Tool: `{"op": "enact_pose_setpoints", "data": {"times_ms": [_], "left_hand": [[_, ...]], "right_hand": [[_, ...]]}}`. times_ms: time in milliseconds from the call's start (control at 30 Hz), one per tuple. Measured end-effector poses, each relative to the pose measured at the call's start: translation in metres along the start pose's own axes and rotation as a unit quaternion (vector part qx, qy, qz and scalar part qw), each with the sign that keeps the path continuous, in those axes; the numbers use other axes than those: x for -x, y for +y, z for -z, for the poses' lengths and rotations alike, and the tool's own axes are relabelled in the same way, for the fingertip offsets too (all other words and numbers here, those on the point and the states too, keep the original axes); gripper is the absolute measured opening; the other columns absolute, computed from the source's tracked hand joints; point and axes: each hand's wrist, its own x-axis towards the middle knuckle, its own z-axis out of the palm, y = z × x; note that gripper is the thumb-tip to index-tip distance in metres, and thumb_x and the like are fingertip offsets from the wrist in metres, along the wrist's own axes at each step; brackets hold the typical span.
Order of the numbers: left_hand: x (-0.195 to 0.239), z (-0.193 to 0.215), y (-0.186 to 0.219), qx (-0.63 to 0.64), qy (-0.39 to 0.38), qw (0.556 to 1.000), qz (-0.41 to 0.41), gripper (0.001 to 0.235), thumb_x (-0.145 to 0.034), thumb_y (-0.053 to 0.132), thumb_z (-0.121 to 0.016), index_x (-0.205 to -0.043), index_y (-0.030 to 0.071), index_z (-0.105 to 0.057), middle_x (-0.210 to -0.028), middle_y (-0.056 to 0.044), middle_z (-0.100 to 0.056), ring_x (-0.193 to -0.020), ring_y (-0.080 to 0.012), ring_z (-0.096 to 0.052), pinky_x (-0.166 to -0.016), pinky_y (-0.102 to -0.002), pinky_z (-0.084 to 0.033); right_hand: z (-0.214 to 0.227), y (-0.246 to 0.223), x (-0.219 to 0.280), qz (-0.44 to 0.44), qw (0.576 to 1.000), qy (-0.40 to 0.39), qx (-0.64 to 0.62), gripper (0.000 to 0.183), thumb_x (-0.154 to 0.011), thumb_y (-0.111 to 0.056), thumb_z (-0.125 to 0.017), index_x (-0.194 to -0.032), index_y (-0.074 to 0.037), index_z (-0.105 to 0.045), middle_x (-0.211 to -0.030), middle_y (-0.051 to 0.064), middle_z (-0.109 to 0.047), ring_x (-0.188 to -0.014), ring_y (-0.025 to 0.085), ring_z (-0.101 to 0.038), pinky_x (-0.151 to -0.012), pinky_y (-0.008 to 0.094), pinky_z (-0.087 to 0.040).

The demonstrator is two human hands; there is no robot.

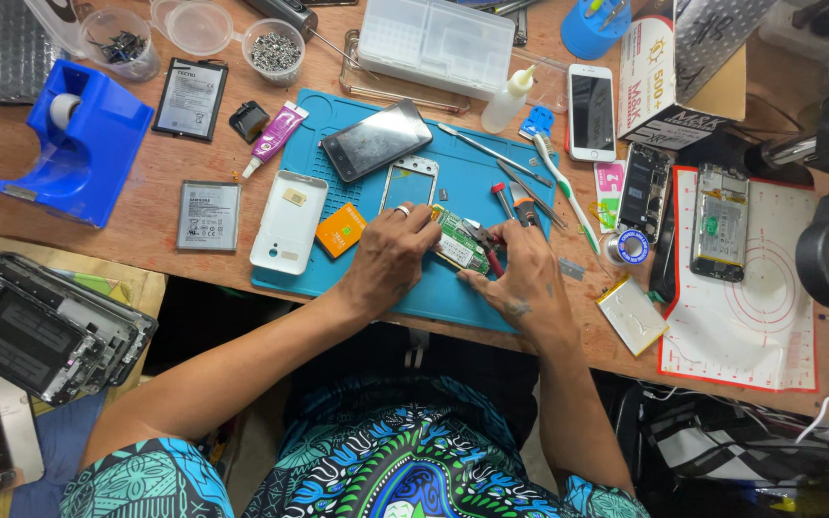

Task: The person uses pliers to remove small components from a smartphone motherboard, then disassembles a smartphone by removing the back cover and battery. The person handles the motherboard, pliers, phone casing, and battery throughout the process.

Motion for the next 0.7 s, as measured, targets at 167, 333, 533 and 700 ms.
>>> {"op": "enact_pose_setpoints", "data": {"times_ms": [167,333,533,700], "left_hand": [[0.002,0.012,0.005,0.104,0.063,0.991,0.061,0.021,-0.092,0.013,-0.073,-0.107,0.003,-0.062,-0.106,-0.013,-0.062,-0.1,-0.0297,-0.062,-0.086,-0.04,-0.051],[0.008,0.014,0.009,0.356,0.082,0.905,0.217,0.072,-0.089,0.03,-0.082,-0.144,0.003,-0.044,-0.126,-0.016,-0.058,-0.115,-0.0247,-0.061,-0.094,-0.036,-0.053],[0.008,0.008,0.011,0.643,0.003,0.746,0.173,0.091,-0.084,0.024,-0.087,-0.155,0.001,-0.036,-0.143,-0.015,-0.054,-0.134,-0.0234,-0.056,-0.118,-0.04,-0.047],[0.014,0.011,0.013,0.668,0.0,0.725,0.168,0.075,-0.087,0.019,-0.087,-0.145,-0.004,-0.045,-0.126,-0.016,-0.062,-0.123,-0.0228,-0.063,-0.114,-0.041,-0.053]], "right_hand": [[0.008,0.007,0.001,-0.006,0.997,0.018,-0.073,0.058,-0.064,-0.025,-0.095,-0.107,-0.002,-0.064,-0.098,0.015,-0.069,-0.088,0.024,-0.069,-0.077,0.037,-0.057],[0.021,0.015,0.004,0.087,0.975,0.062,-0.197,0.058,-0.068,-0.018,-0.095,-0.105,-0.004,-0.052,-0.114,0.013,-0.073,-0.102,0.017,-0.071,-0.091,0.033,-0.058],[0.022,0.008,0.008,0.133,0.961,0.043,-0.24,0.059,-0.067,-0.005,-0.093,-0.109,-0.004,-0.051,-0.121,0.018,-0.07,-0.113,0.022,-0.069,-0.102,0.038,-0.057],[0.03,0.009,0.012,0.113,0.944,0.0,-0.309,0.059,-0.068,-0.002,-0.091,-0.112,-0.004,-0.052,-0.123,0.019,-0.069,-0.118,0.022,-0.068,-0.104,0.037,-0.056]]}}
